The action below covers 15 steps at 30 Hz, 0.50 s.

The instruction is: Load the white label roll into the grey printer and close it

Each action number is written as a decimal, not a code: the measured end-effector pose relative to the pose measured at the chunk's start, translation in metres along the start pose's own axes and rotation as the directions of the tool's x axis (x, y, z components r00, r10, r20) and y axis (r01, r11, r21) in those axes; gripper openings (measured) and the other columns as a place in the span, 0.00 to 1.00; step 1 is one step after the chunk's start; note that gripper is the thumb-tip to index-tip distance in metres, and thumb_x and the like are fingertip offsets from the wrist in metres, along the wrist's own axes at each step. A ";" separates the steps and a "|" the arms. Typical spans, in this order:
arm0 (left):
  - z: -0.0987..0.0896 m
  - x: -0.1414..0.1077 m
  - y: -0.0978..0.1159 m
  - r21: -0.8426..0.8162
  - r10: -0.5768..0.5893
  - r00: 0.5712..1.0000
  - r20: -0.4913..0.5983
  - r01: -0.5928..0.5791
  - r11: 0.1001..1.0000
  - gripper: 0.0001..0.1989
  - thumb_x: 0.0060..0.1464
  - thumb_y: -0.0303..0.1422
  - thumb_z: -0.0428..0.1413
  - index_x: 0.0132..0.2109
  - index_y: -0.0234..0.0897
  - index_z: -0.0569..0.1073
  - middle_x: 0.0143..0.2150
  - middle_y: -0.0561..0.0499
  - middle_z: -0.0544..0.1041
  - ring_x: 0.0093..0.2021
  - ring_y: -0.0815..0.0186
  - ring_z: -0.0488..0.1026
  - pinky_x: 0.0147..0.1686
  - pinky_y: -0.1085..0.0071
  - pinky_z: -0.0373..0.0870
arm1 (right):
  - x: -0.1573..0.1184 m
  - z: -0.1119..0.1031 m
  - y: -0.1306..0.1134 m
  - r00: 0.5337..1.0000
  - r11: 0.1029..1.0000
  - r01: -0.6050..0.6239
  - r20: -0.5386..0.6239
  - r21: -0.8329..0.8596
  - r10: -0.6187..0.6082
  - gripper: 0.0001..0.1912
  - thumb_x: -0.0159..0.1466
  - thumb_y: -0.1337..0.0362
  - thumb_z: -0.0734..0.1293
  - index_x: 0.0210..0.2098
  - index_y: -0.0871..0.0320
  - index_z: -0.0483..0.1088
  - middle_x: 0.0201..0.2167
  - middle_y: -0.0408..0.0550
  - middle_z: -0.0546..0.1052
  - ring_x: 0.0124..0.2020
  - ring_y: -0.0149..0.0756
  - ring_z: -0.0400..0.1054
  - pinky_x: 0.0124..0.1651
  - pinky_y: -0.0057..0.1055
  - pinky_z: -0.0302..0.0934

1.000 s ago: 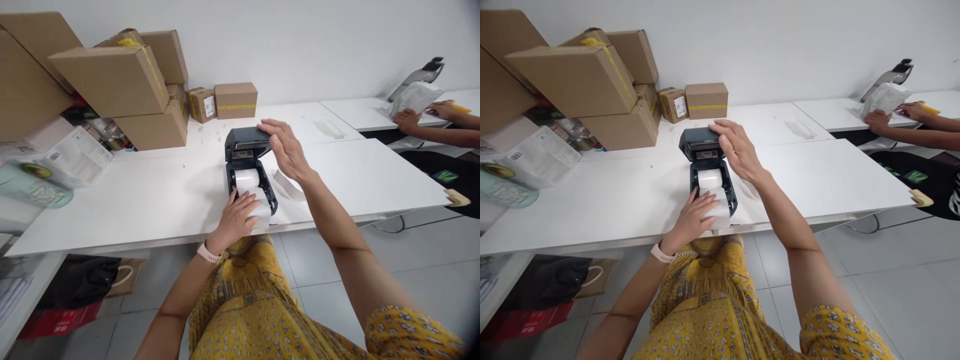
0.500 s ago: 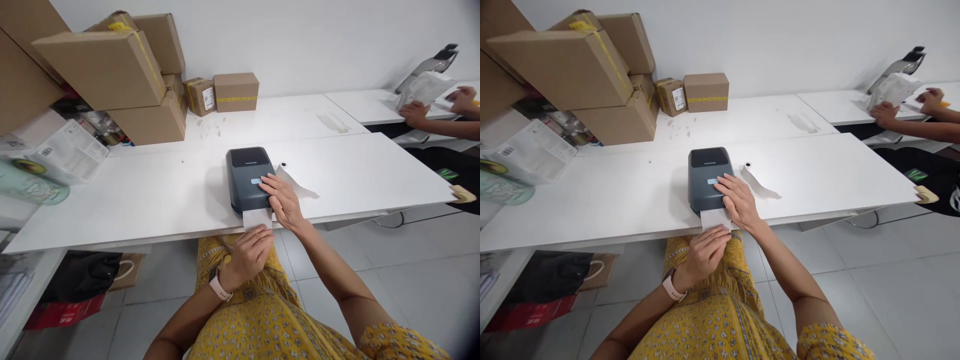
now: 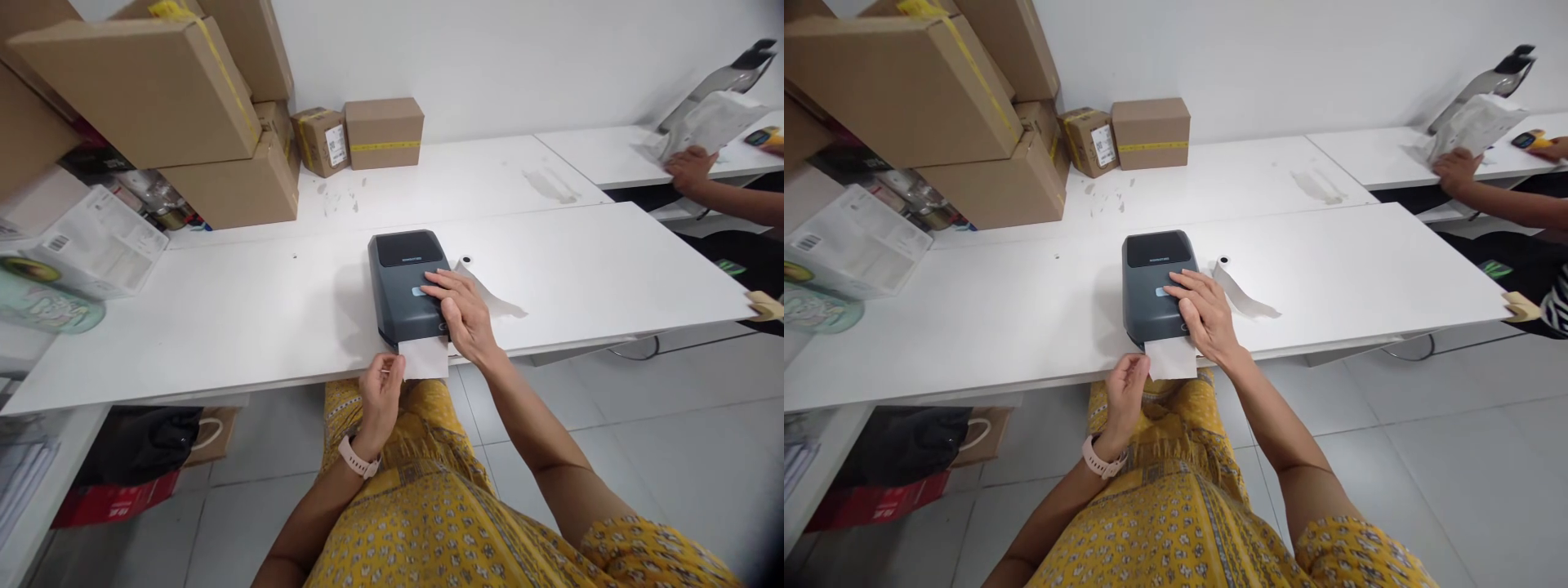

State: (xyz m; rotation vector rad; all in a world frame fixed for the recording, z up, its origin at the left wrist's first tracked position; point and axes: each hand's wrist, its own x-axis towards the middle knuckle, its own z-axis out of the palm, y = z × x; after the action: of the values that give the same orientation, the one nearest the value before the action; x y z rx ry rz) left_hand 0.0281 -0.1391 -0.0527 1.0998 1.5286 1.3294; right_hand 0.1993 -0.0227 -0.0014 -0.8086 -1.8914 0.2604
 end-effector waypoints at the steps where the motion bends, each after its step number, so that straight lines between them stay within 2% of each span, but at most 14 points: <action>1: 0.002 -0.001 -0.002 -0.007 -0.035 0.998 0.045 0.035 0.999 0.21 0.63 0.51 0.57 0.34 0.37 0.73 0.26 0.56 0.69 0.27 0.70 0.63 0.28 0.73 0.59 | 0.000 0.001 0.000 1.000 1.000 -0.004 -0.009 0.004 0.004 0.21 0.78 0.59 0.55 0.56 0.50 0.79 0.58 0.51 0.82 0.64 0.47 0.71 0.66 0.56 0.65; 6: 0.013 -0.002 -0.001 0.003 -0.049 0.988 0.145 0.049 0.999 0.26 0.59 0.51 0.59 0.24 0.38 0.62 0.22 0.59 0.56 0.26 0.72 0.52 0.29 0.71 0.49 | -0.003 0.007 -0.003 0.998 0.998 -0.051 -0.032 0.030 0.051 0.22 0.78 0.58 0.55 0.56 0.48 0.79 0.59 0.49 0.81 0.66 0.47 0.70 0.68 0.57 0.63; 10: 0.017 -0.003 0.001 -0.043 -0.054 0.982 0.183 0.063 0.997 0.26 0.59 0.50 0.59 0.24 0.39 0.61 0.23 0.59 0.55 0.26 0.71 0.52 0.28 0.70 0.49 | -0.010 0.011 -0.001 0.996 0.997 -0.072 -0.052 0.035 0.074 0.23 0.78 0.57 0.53 0.56 0.48 0.78 0.61 0.48 0.80 0.67 0.46 0.69 0.70 0.57 0.62; 15: 0.014 -0.003 -0.005 -0.040 -0.062 0.985 0.163 0.070 0.997 0.26 0.58 0.51 0.60 0.24 0.38 0.62 0.22 0.59 0.56 0.26 0.72 0.53 0.28 0.71 0.51 | -0.021 0.016 0.003 0.996 0.997 -0.068 -0.058 0.025 0.070 0.21 0.78 0.58 0.55 0.56 0.48 0.78 0.63 0.49 0.78 0.70 0.46 0.66 0.71 0.56 0.60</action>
State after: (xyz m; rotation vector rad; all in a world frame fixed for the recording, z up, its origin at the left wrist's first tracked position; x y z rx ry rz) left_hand 0.0423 -0.1385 -0.0597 1.0916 1.3969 1.1942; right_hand 0.1922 -0.0312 -0.0249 -0.8581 -1.8051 0.2978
